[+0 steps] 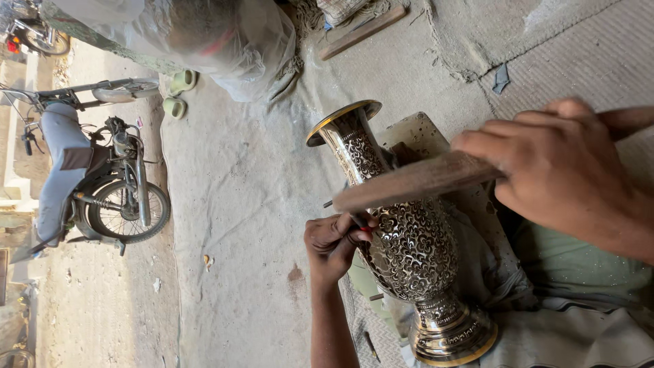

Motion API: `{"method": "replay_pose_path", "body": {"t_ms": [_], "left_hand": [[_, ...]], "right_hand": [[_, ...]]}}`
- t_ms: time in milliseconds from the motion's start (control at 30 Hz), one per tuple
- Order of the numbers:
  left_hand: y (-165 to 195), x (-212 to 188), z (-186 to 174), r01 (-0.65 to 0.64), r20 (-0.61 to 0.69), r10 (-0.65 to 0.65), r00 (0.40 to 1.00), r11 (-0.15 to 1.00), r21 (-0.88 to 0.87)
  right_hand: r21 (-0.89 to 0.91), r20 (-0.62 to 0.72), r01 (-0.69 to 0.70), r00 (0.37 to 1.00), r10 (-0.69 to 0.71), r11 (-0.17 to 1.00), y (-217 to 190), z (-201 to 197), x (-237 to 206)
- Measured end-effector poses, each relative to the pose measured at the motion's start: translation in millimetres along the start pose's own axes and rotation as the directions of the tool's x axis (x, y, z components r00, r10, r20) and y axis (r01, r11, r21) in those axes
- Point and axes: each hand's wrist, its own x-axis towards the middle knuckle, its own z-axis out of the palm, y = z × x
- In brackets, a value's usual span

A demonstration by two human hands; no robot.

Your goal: The person sits on the ground holding an ornate brass vase between their legs, pressing a small punch against its embossed surface with one hand while striking it with a wooden mallet held in the other hand, working the decorative pattern across the vase body.

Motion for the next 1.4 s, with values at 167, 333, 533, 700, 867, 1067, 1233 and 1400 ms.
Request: {"method": "replay_pose_path", "body": {"t_ms": [167, 333, 533, 700, 867, 1067, 1233, 1400], "left_hand": [[5, -1, -1, -0.005, 0.011, 0.005, 1.0, 1.0, 0.014], [17, -4, 13, 0.005, -0.207, -0.03, 0.978, 0.993, -0.116], [29, -11, 15, -0.013, -0.25, 0.006, 0.968, 0.999, -0.029], [35, -11, 11, 0.023, -0.237, -0.023, 0.971, 1.0, -0.001], [34, -12, 11, -0.013, -0.22, 0.0, 0.975, 0.998, -0.055], [25, 2, -9, -0.093, -0.095, 0.085, 0.992, 0.992, -0.086], [19, 12, -25, 0.01, 0.065, -0.001, 0.998, 0.991, -0.133], [19, 15, -27, -0.094, 0.121, 0.097, 0.988, 0.995, -0.029]], "right_hand": [[0.082, 0.084, -0.107, 0.991, 0.1, 0.991, -7, -3, 5], [0.478, 0.138, -0.247, 0.969, 0.205, 0.843, -19, -13, 32], [-0.283, 0.362, -0.077, 0.914, 0.181, 0.956, -39, -23, 56], [0.061, 0.182, 0.019, 0.983, -0.03, 0.998, -50, -23, 53], [0.082, 0.255, -0.224, 0.947, 0.197, 0.971, -51, -20, 38], [-0.06, 0.267, -0.24, 0.931, 0.248, 0.969, -40, -13, 24], [-0.08, 0.357, -0.342, 0.867, 0.347, 0.936, -43, 18, 4], [-0.031, 0.224, -0.23, 0.947, 0.231, 0.973, -33, 23, 6]]}}
